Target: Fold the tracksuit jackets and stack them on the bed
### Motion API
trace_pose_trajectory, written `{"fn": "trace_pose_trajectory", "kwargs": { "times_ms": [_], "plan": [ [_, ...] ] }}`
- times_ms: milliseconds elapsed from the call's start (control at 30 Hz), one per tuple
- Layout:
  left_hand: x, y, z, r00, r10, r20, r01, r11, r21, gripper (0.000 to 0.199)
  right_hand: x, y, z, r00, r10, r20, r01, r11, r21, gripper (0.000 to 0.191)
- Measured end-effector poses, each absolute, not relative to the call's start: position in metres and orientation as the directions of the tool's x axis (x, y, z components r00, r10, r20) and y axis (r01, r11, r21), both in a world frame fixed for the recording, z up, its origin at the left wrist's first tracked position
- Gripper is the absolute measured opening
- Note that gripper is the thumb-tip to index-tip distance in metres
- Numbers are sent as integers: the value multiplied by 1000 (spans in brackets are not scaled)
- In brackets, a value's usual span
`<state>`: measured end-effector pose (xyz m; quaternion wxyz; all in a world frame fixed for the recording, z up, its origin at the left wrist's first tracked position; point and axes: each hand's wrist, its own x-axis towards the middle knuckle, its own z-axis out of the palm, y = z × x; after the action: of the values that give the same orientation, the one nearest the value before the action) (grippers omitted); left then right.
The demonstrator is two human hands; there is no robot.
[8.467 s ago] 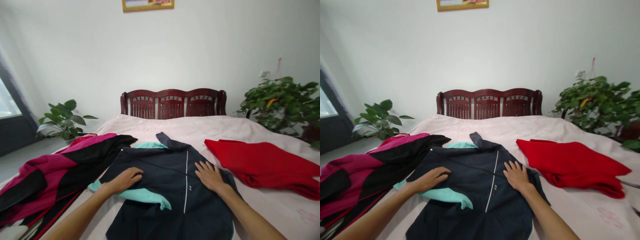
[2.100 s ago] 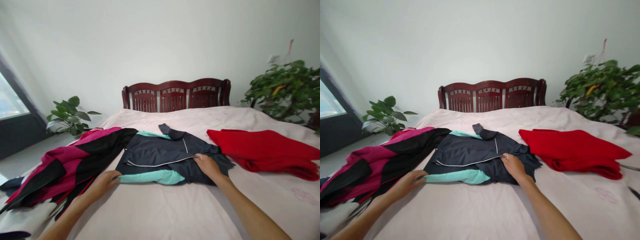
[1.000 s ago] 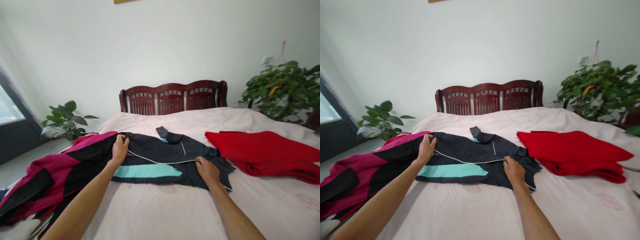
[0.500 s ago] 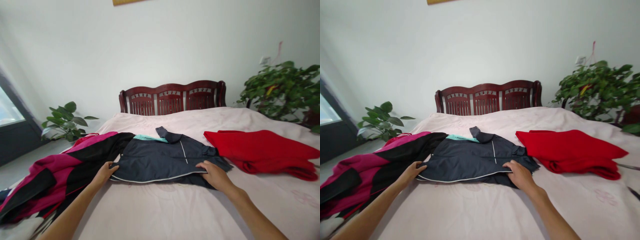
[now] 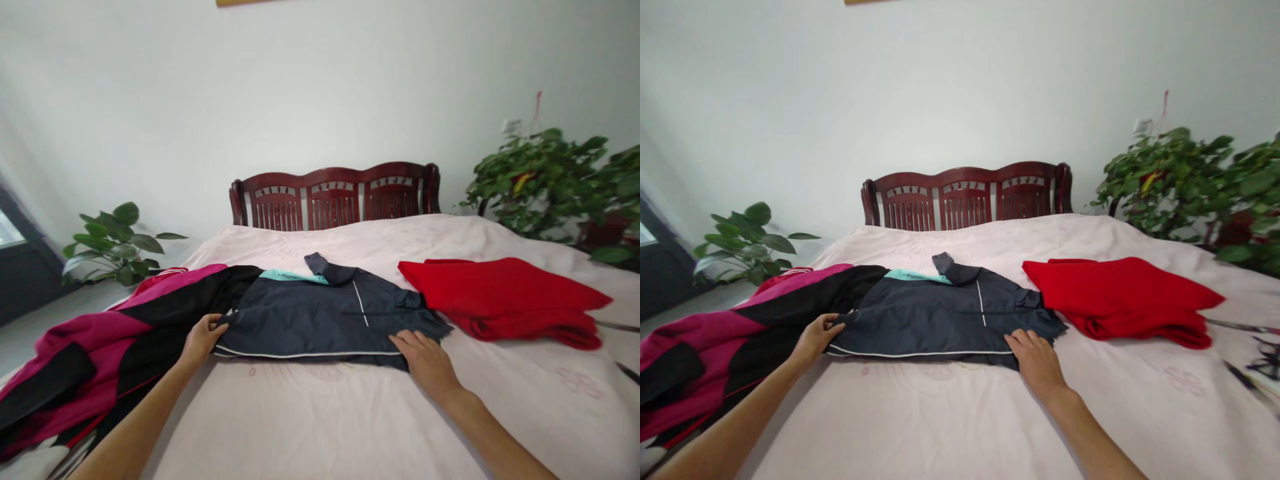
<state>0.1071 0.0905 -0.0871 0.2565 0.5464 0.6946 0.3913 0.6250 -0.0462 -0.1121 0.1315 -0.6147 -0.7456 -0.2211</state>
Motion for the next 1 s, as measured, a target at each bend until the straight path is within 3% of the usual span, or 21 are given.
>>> {"fn": "trace_pose_trajectory", "kwargs": {
  "times_ms": [100, 233, 367, 467, 633, 733, 867, 1000],
  "plan": [
    [111, 91, -94, -276, 960, 48, 572, 124, 811, 29, 619, -54, -110, -198, 859, 473, 977, 136, 162, 51],
    [118, 90, -92, -266, 964, -2, 542, 151, 827, 35, 613, -70, -110, -299, 810, 505, 954, 262, 145, 59],
    [127, 83, -80, -170, 980, -108, 445, 174, 878, 31, 612, -70, -108, -290, 866, 407, 956, 282, 81, 70],
    [128, 68, -69, -93, 984, -154, 370, 178, 912, 34, 616, -63, -98, -281, 905, 321, 959, 279, 51, 63],
    [104, 24, -69, -36, 986, -160, 350, 163, 923, 45, 624, -78, -87, -325, 854, 407, 933, 360, -10, 53],
    [90, -1, -87, -77, 997, -19, 557, 59, 828, 40, 628, -96, -92, -303, 886, 352, 916, 372, -149, 57],
    [84, -18, -109, -113, 950, 291, 810, -81, 580, 35, 635, -99, -95, -186, 955, 230, 870, 269, -413, 47],
    [86, -18, -113, -103, 942, 319, 852, -82, 517, 31, 638, -82, -94, -34, 975, 220, 856, 142, -497, 43]
  ]
}}
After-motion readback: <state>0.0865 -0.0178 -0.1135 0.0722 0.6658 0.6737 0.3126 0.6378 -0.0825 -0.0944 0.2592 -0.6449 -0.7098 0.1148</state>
